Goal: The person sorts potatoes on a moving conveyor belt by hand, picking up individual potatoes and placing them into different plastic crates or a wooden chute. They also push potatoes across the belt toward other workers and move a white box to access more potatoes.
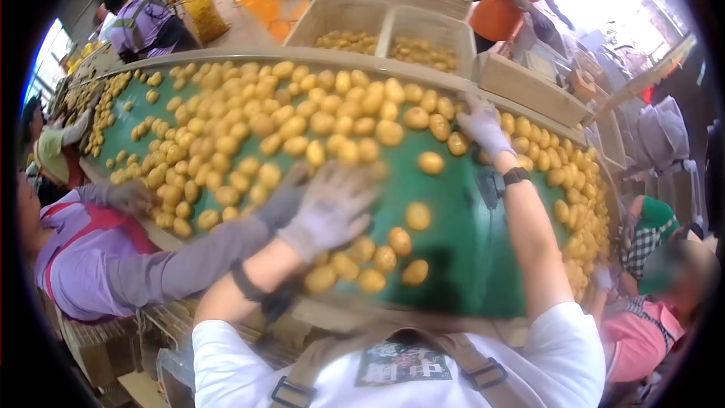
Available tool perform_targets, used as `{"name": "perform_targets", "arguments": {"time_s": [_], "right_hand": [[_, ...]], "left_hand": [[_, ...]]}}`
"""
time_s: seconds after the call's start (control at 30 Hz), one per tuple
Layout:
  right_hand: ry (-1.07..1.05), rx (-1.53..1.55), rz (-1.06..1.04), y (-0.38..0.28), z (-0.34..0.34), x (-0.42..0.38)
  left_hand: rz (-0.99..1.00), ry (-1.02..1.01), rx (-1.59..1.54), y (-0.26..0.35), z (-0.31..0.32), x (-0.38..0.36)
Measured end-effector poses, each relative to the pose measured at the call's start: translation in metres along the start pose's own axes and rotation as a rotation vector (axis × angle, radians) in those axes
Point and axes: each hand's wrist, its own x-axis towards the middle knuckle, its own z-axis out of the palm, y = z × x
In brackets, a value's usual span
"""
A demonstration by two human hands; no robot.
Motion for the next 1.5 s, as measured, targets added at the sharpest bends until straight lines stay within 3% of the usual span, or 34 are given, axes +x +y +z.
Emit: {"name": "perform_targets", "arguments": {"time_s": [0.07, 0.13, 0.23, 0.27, 0.33, 0.4, 0.47, 0.57, 0.6, 0.67, 0.77, 0.8, 0.83, 0.87, 0.93, 1.03, 1.07, 1.1, 1.13, 1.23, 1.33, 1.37, 1.43, 1.5], "right_hand": [[0.093, 0.604, 0.146, 0.067, 0.022, 0.003], [0.137, 1.097, 0.31, 0.078, -0.001, -0.013], [0.136, 0.72, 0.285, 0.145, 0.011, -0.013], [0.168, 0.5, 0.142, 0.155, 0.011, -0.018], [0.214, 0.057, -0.143, 0.134, 0.013, -0.022], [-0.064, -0.093, -0.001, 0.062, -0.019, -0.024], [-0.222, -0.087, 0.184, 0.046, -0.013, -0.02], [-0.169, 0.071, 0.123, 0.067, 0.012, -0.051], [-0.084, 0.026, 0.009, 0.057, 0.012, -0.072], [-0.15, 0.118, 0.075, 0.026, 0.011, -0.105], [-0.185, 0.203, 0.015, -0.023, 0.018, -0.141], [-0.197, 0.249, -0.028, -0.041, 0.018, -0.15], [-0.277, 0.33, -0.064, -0.06, 0.017, -0.159], [-0.354, 0.409, -0.101, -0.079, 0.017, -0.166], [-0.449, 0.512, -0.302, -0.11, 0.021, -0.174], [-0.475, 0.577, -0.385, -0.135, 0.01, -0.157], [-0.314, 0.542, -0.437, -0.13, 0.007, -0.144], [-0.147, 0.494, -0.475, -0.126, 0.004, -0.132], [-0.077, 0.488, -0.342, -0.125, -0.015, -0.114], [0.166, 0.256, -0.34, -0.082, -0.019, -0.063], [-0.016, 0.116, -0.155, -0.083, -0.012, -0.045], [-0.087, 0.069, -0.239, -0.085, 0.0, -0.051], [-0.23, 0.187, -0.346, -0.091, 0.009, -0.064], [-0.373, 0.524, -0.364, -0.098, 0.007, -0.088]], "left_hand": [[0.057, -0.014, 0.025, 0.006, 0.019, 0.015], [0.082, -0.024, 0.053, -0.005, 0.033, 0.017], [0.064, -0.016, 0.106, 0.006, 0.043, 0.036], [0.05, -0.036, 0.149, 0.014, 0.051, 0.044], [0.032, -0.097, 0.215, 0.012, 0.055, 0.045], [0.007, -0.169, 0.27, -0.005, 0.053, 0.042], [-0.119, -0.135, 0.28, -0.034, 0.048, 0.019], [-0.322, -0.048, 0.276, -0.084, 0.025, -0.037], [-0.409, -0.035, 0.362, -0.088, 0.018, -0.054], [-0.583, -0.018, 0.53, -0.082, 0.0, -0.085], [-0.268, 0.22, 0.078, -0.013, -0.01, -0.066], [-0.008, 0.077, -0.045, 0.018, -0.022, -0.048], [0.077, 0.018, -0.243, 0.046, -0.001, -0.042], [0.245, 0.1, -0.468, 0.077, 0.016, -0.036], [0.491, -0.087, -0.374, 0.121, 0.04, -0.04], [0.282, -0.149, -0.302, 0.109, 0.046, -0.047], [0.253, -0.212, -0.215, 0.093, 0.046, -0.05], [0.16, -0.148, -0.138, 0.076, 0.037, -0.056], [0.067, -0.081, -0.06, 0.057, 0.028, -0.063], [-0.227, -0.084, 0.137, 0.009, 0.008, -0.095], [-0.392, -0.012, 0.358, -0.025, -0.004, -0.127], [-0.42, 0.007, 0.417, -0.032, -0.005, -0.133], [-0.499, -0.013, 0.338, -0.028, -0.016, -0.134], [-0.575, -0.004, 0.198, -0.013, -0.025, -0.136]]}}
